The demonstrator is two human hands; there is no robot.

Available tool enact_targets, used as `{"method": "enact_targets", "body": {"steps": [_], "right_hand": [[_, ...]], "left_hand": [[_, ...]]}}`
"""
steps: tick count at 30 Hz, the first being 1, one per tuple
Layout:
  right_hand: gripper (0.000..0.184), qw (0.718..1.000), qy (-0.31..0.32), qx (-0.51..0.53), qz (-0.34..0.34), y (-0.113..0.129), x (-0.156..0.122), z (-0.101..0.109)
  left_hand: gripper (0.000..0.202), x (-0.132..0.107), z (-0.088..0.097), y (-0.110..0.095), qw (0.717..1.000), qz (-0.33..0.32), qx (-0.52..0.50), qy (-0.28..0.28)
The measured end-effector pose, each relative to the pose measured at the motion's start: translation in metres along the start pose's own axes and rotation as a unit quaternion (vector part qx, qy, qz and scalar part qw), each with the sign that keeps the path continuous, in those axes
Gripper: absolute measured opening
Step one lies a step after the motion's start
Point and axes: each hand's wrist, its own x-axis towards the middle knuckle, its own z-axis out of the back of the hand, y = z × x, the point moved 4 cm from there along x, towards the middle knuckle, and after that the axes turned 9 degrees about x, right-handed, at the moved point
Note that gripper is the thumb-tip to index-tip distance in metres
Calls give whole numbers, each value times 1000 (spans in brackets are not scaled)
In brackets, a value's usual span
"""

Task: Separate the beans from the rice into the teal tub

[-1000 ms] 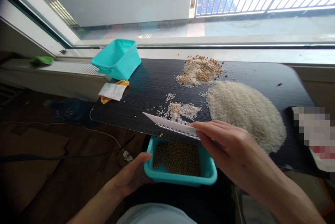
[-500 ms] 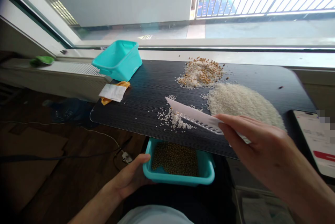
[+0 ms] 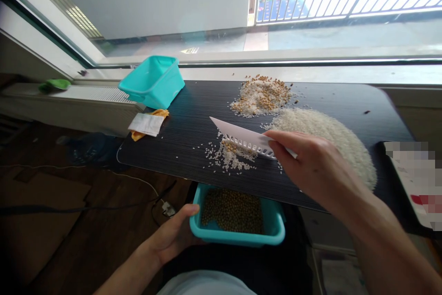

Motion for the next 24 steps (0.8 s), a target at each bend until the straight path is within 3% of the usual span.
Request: {"method": "enact_targets", "body": {"steps": [6,15,24], "right_hand": [[32,999,23,24,3,-2,-6,-4],[24,997,28,41,62,10,-15,4],[28,998,15,26,52,11,-14,5]], "left_hand": [[68,1,0,2,1000,5,-8,-7],[66,2,1,3,1000,5,-7,1],[64,3,1,4,1000,3,-20,-1]]}}
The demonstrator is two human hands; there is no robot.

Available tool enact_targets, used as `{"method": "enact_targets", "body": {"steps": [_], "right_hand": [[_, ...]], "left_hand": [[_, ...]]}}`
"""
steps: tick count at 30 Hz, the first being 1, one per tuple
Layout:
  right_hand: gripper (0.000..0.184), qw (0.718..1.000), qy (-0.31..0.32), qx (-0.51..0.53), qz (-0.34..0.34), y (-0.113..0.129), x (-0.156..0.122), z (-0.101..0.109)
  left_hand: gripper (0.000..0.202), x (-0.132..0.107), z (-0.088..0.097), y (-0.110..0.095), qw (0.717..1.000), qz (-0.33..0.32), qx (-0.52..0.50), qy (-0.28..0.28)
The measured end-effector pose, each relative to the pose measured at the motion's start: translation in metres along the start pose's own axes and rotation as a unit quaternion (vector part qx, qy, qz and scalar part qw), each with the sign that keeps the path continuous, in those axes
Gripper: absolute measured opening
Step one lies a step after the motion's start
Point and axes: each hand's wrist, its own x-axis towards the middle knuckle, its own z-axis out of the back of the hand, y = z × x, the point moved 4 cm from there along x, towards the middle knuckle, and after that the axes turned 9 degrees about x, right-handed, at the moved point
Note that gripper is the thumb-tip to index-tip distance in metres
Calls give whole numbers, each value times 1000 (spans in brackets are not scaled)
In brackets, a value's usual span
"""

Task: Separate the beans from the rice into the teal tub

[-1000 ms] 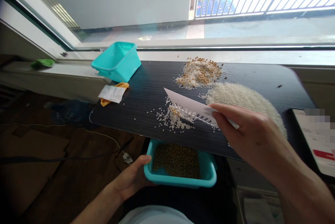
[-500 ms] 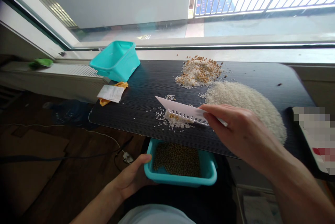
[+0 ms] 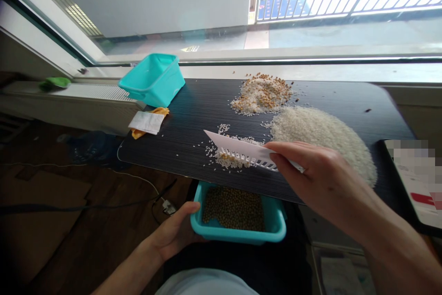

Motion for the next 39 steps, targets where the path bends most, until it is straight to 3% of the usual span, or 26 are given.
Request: {"method": "enact_targets", "body": {"steps": [24,32,36,39], "right_hand": [[18,999,25,28,33,8,-14,6],[23,1000,3,19,-9,4,-18,8],[22,997,44,57,-32,7,-16,1],[24,997,27,38,-59,2,-19,3]], "left_hand": [[62,-3,-3,-3,1000,-9,17,12],[67,-2,-1,-1,1000,-5,9,8],[67,-2,-2,-2,1000,-5,7,10],[67,-2,-1,-2,1000,-5,2,6]]}}
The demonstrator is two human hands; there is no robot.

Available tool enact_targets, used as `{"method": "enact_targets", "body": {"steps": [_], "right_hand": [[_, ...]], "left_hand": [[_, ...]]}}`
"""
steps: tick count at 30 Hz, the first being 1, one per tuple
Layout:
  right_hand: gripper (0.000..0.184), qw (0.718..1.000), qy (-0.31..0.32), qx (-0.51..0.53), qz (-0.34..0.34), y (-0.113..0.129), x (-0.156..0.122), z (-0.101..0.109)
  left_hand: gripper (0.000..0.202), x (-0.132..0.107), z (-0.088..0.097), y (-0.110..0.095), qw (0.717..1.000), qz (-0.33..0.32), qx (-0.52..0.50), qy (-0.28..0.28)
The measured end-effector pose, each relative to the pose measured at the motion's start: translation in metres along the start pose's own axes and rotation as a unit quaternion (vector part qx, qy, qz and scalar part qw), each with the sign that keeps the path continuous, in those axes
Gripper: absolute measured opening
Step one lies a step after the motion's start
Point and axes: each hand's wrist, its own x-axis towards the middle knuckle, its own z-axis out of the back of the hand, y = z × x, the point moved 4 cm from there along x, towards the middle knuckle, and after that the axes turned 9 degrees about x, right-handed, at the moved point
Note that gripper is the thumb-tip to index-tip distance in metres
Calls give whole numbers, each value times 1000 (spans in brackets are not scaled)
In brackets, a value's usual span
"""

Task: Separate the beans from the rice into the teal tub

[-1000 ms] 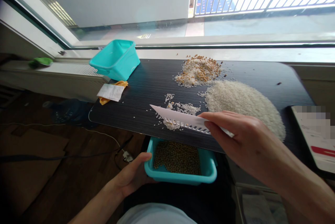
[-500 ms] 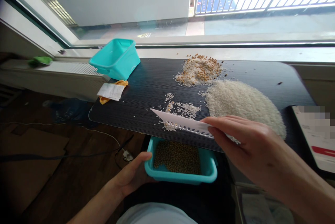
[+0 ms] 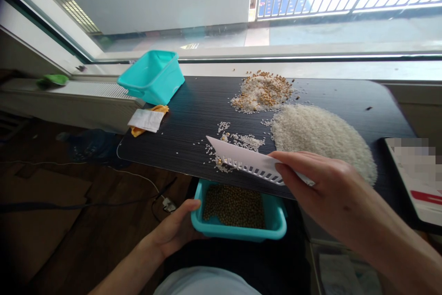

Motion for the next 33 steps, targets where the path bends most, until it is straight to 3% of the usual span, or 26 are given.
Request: {"method": "enact_targets", "body": {"steps": [4,7,13,21,27,33], "right_hand": [[28,999,-24,-27,-31,-6,2,5],[30,999,-30,-26,-4,-3,9,3],[25,1000,-1,-8,31,5,13,-3],[32,1000,1,2,-17,5,19,-6],[26,1000,14,18,18,9,14,-3],[24,1000,19,6,-1,6,10,-2]], "left_hand": [[66,0,0,0,1000,2,2,-3],[70,1,-1,0,1000,8,3,-6],[69,-1,-2,-2,1000,0,-4,-1],[71,-1,-1,-2,1000,5,6,-7],[66,-3,-1,-4,1000,-9,7,5],[68,-4,-1,-4,1000,-4,13,2]]}}
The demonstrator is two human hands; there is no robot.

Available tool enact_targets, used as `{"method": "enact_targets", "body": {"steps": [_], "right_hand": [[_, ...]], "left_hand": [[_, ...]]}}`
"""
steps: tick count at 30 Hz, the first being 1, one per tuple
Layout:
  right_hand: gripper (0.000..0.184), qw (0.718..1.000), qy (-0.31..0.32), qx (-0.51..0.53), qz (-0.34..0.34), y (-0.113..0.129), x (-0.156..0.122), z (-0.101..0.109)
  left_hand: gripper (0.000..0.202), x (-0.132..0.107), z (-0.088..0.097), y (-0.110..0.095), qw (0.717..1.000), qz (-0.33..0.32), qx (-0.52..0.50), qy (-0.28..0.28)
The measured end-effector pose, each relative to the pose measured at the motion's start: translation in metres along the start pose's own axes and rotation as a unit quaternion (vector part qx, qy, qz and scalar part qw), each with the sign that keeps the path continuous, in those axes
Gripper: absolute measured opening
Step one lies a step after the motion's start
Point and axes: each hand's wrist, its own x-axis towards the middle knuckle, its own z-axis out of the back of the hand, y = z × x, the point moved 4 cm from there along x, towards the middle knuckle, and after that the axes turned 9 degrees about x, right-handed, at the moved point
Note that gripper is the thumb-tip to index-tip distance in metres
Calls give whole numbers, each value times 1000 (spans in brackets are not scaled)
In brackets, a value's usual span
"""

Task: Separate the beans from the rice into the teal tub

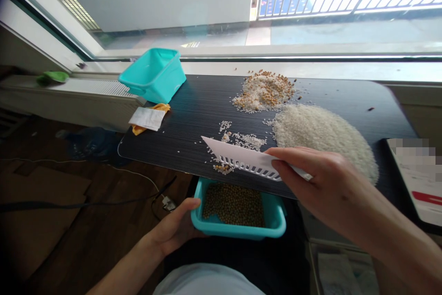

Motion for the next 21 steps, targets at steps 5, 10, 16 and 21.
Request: {"method": "enact_targets", "body": {"steps": [5,10,16,21], "right_hand": [[21,999,14,17,29,1,-3,-2],[26,1000,2,13,4,1,-1,-1],[25,999,33,19,14,7,0,-6],[22,999,13,20,29,8,-1,-2]], "left_hand": [[71,0,1,1,1000,0,5,2],[70,1,2,2,1000,-4,-2,0],[72,0,2,2,1000,-2,-4,-3],[72,-1,1,0,1000,-7,5,5]]}}
